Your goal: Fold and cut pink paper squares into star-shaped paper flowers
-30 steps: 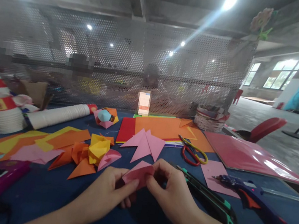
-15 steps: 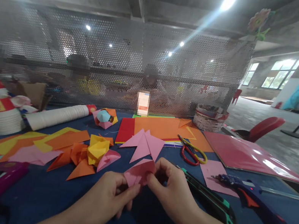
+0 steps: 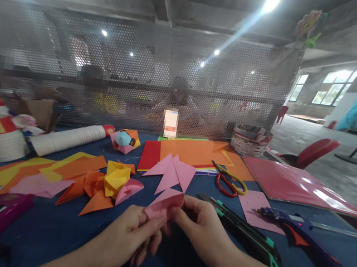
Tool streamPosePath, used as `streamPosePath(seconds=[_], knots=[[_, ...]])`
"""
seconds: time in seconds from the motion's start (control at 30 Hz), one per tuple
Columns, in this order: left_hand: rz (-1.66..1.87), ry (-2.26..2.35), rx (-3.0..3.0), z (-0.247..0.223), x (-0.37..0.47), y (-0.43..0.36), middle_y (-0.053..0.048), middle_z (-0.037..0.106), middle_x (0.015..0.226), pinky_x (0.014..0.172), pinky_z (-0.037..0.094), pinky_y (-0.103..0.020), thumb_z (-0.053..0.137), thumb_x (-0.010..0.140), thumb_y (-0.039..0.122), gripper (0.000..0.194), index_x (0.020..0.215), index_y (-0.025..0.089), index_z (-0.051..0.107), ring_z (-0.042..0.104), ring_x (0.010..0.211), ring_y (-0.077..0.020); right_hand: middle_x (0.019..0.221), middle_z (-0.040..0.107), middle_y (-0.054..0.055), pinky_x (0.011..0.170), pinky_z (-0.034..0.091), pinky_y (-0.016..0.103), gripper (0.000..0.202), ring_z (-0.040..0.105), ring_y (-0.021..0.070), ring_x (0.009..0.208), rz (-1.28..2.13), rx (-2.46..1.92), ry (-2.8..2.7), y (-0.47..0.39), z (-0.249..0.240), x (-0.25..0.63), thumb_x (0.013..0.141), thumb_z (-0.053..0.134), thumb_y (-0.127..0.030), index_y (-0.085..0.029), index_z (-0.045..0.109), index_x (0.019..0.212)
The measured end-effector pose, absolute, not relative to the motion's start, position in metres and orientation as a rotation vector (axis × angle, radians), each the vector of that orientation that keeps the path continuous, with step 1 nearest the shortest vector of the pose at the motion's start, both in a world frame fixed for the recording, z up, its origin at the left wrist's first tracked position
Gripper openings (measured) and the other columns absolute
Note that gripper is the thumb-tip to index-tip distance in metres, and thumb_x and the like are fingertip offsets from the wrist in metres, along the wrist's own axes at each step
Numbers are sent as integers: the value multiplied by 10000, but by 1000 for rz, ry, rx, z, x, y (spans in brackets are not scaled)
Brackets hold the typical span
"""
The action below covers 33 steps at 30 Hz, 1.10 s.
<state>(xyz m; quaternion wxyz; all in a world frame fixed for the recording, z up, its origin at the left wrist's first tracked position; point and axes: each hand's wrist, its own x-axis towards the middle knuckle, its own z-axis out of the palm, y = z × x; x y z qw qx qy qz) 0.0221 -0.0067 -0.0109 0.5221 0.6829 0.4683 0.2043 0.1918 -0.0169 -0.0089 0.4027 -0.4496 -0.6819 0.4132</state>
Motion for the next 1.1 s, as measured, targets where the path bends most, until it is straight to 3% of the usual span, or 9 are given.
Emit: streamPosePath(seconds=[0.23, 0.57, 0.93, 1.1], knots=[[483, 1105, 1533, -10, 21, -9, 56, 435, 413, 343, 239, -171, 422, 778, 691, 564, 671, 157, 568, 353, 324, -64, 652, 501, -29, 564, 349, 221, 211, 423, 107, 607, 893, -1245, -1715, -18, -8, 192, 856, 500, -301, -169, 534, 695], [492, 1002, 1465, -11, 19, -7, 64, 439, 466, 351, 238, -162, 473, 743, 698, 558, 755, 148, 569, 361, 351, -51, 651, 476, -37, 561, 343, 216, 222, 396, 102, 596, 879, -1255, -1719, -19, -6, 191, 864, 479, -328, -177, 509, 704], [466, 1067, 1533, -15, 17, -5, 49, 395, 340, 303, 214, -170, 392, 758, 744, 631, 548, 164, 519, 324, 271, -63, 616, 411, -49, 531, 313, 212, 248, 352, 95, 578, 850, -1261, -1727, -19, -5, 191, 866, 475, -342, -177, 490, 682], [597, 1062, 1607, -12, 16, -3, 64, 437, 436, 361, 243, -175, 596, 747, 563, 425, 643, 152, 574, 349, 352, -57, 607, 406, -51, 515, 290, 211, 232, 359, 93, 572, 820, -1293, -1739, -16, -5, 194, 854, 473, -318, -186, 457, 663]])
